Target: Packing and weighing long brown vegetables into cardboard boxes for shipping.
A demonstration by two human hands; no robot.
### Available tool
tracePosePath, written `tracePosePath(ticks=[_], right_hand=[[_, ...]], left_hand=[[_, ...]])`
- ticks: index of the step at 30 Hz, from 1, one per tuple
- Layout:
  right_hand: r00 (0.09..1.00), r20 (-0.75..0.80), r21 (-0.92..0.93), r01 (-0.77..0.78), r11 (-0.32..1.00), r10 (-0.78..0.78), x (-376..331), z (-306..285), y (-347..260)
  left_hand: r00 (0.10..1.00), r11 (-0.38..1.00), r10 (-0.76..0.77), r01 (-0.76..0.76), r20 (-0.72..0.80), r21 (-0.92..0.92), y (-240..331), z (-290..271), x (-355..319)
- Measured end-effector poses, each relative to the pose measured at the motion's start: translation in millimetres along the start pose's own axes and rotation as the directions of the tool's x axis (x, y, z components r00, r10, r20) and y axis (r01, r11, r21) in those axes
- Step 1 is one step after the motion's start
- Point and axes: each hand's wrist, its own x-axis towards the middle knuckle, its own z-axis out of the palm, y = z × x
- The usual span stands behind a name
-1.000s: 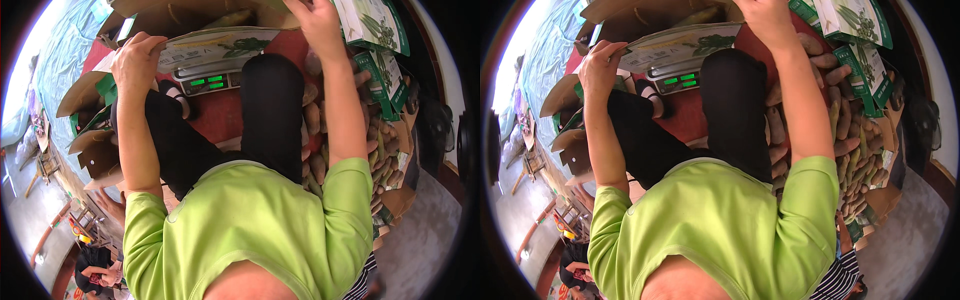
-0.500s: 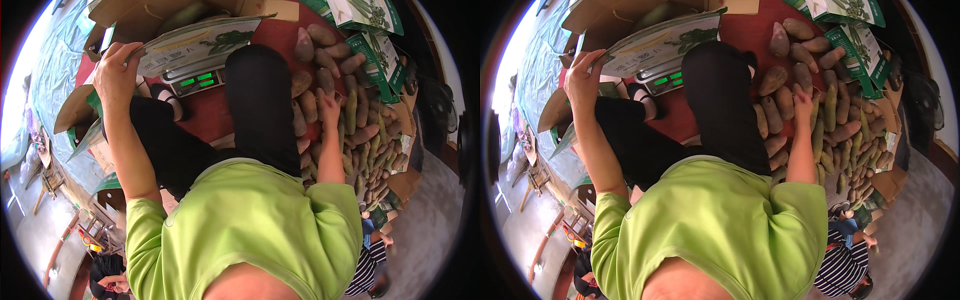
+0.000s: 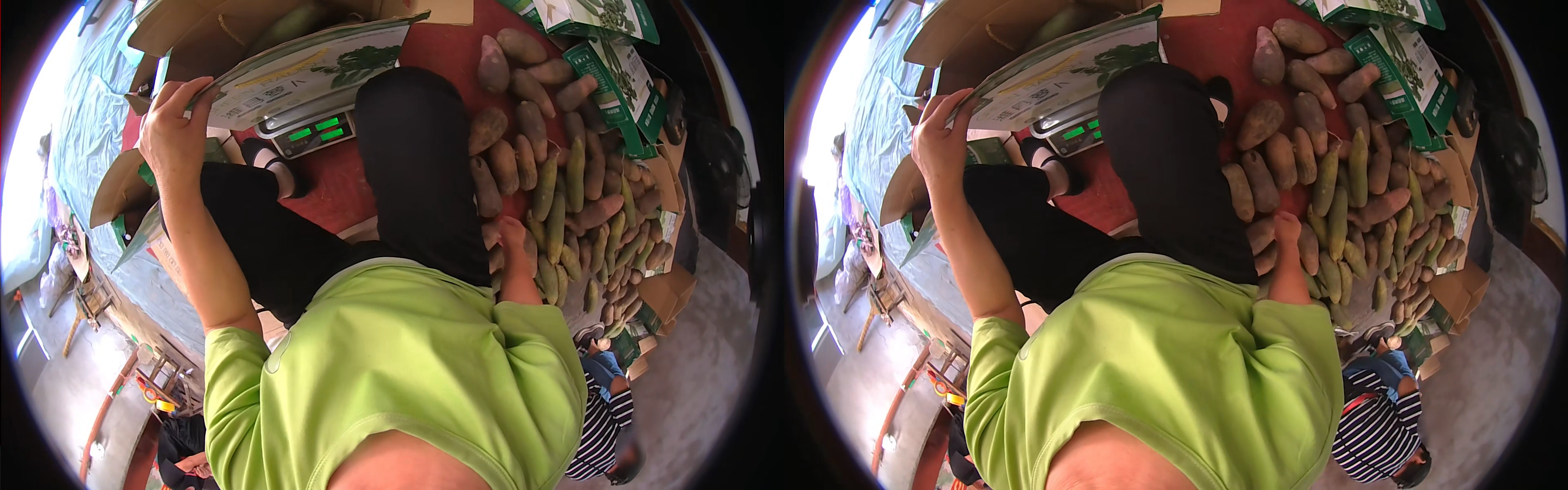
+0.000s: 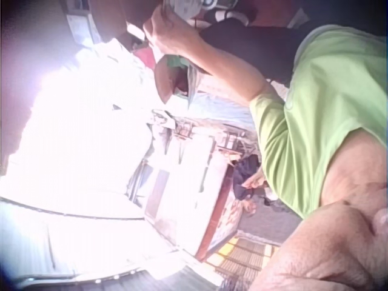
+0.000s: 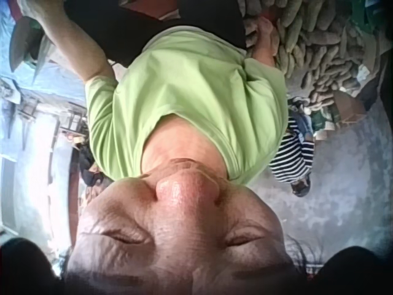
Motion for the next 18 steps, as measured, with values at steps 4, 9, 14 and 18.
tracePosePath(ticks=[4,9,14,18], right_hand=[[0.999,0.016,-0.072,0.052,0.996,-0.051,9.1,8.9,6.4],[0.986,0.025,-0.068,0.166,0.984,-0.165,6.9,31.0,-1.5],[0.997,0.024,0.001,0.078,0.997,-0.078,3.2,33.9,-7.2],[0.997,0.049,0.063,0.055,0.996,-0.058,-1.7,36.8,-16.6]], left_hand=[[1.0,1.0,0.015,-0.015,-0.002,-0.008,0.7,1.7,0.8],[0.997,0.997,0.072,-0.072,-0.005,-0.004,-7.7,-3.5,0.0],[0.999,0.998,0.052,-0.052,-0.001,-0.037,-4.5,5.5,1.4],[0.998,0.998,0.055,-0.054,0.013,-0.022,-2.4,4.2,1.4]])
